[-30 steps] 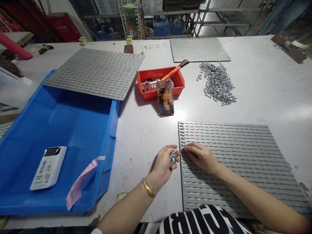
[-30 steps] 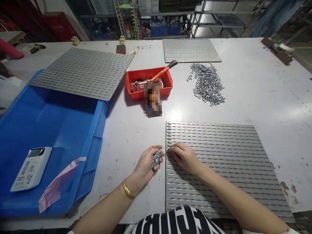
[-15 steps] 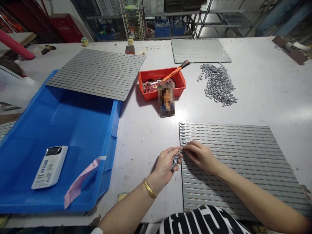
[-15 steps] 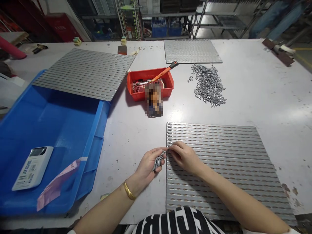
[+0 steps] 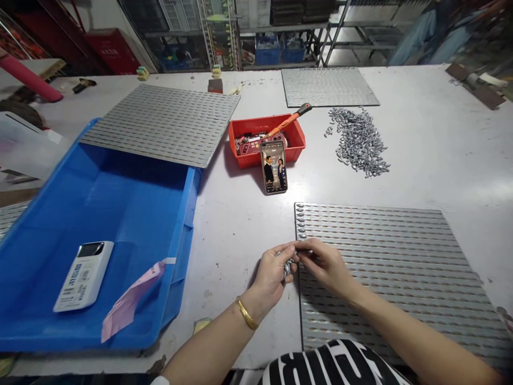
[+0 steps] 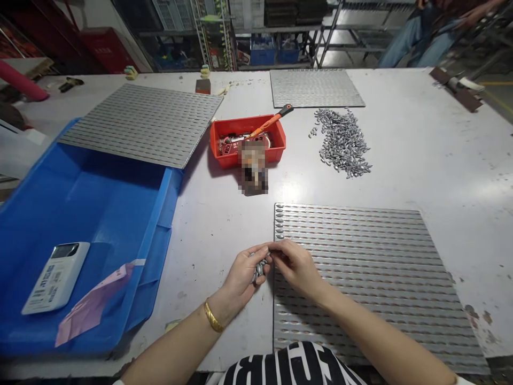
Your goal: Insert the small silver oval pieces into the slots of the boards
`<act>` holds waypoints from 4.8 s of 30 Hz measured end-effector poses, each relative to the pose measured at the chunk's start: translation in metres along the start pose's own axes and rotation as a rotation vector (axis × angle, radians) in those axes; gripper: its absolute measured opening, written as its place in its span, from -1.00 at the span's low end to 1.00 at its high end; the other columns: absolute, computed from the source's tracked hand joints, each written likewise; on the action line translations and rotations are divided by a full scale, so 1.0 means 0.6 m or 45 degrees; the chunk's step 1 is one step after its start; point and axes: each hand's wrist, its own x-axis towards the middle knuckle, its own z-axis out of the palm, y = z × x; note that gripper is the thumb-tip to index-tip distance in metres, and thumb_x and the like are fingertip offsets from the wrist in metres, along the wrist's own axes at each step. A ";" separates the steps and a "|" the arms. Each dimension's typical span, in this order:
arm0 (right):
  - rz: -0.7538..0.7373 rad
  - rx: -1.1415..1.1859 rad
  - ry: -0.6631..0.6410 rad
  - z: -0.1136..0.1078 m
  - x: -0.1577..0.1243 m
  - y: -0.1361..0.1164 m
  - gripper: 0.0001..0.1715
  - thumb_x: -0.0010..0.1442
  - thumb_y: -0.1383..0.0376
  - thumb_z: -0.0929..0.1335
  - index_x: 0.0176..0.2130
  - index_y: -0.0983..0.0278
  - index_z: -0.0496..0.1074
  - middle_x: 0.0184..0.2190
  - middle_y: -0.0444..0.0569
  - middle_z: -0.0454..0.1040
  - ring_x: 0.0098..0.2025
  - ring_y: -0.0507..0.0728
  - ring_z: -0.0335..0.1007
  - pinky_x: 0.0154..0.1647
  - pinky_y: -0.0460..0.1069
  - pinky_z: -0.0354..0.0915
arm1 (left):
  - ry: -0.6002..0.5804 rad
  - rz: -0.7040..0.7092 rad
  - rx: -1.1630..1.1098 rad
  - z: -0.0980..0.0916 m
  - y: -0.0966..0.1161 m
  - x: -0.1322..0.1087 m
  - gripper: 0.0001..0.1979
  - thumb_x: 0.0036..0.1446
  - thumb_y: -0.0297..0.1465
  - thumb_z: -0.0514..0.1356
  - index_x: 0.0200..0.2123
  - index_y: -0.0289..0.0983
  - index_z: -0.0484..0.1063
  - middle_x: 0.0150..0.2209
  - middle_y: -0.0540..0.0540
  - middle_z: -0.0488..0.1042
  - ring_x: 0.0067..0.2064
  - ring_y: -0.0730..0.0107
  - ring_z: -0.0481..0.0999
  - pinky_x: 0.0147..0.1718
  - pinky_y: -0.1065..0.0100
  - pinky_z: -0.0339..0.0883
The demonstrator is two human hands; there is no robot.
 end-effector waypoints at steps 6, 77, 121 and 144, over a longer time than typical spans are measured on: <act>-0.009 -0.004 -0.032 -0.005 -0.003 0.005 -0.57 0.27 0.38 0.23 0.11 0.17 0.33 -0.33 -0.05 0.38 -0.33 0.08 0.33 -0.35 -0.02 0.29 | -0.037 0.004 0.028 0.002 -0.004 0.001 -0.66 -0.04 -0.22 0.32 -0.23 -0.32 0.50 -0.43 -0.03 0.37 -0.53 0.61 0.26 -0.70 0.53 -0.14; -0.070 0.069 0.087 -0.003 -0.002 0.003 -0.78 0.30 0.34 0.27 -0.11 0.20 0.47 -0.24 0.02 0.48 -0.19 0.12 0.44 -0.22 0.01 0.39 | 0.011 0.005 0.033 0.008 0.002 -0.008 -0.77 -0.05 -0.32 0.31 -0.34 -0.29 0.40 -0.43 -0.01 0.38 -0.53 0.61 0.28 -0.70 0.54 -0.12; 0.099 0.263 0.080 0.017 -0.035 -0.015 -0.84 0.28 0.29 0.29 -0.21 0.21 0.48 -0.34 -0.04 0.50 -0.28 0.10 0.44 -0.27 -0.01 0.38 | 0.011 -0.073 0.026 -0.014 -0.023 -0.040 -0.72 -0.13 -0.35 0.37 -0.35 -0.25 0.35 -0.48 0.02 0.39 -0.53 0.58 0.31 -0.69 0.54 -0.07; -0.317 -0.490 -0.032 0.000 -0.081 0.051 -0.71 0.27 0.47 0.23 -0.10 0.23 0.44 -0.24 0.04 0.50 -0.23 0.10 0.43 -0.27 -0.03 0.39 | 0.033 0.030 0.048 -0.026 0.010 -0.043 -0.75 0.08 -0.23 0.24 -0.25 -0.27 0.36 -0.39 -0.06 0.44 -0.51 0.53 0.35 -0.72 0.55 -0.02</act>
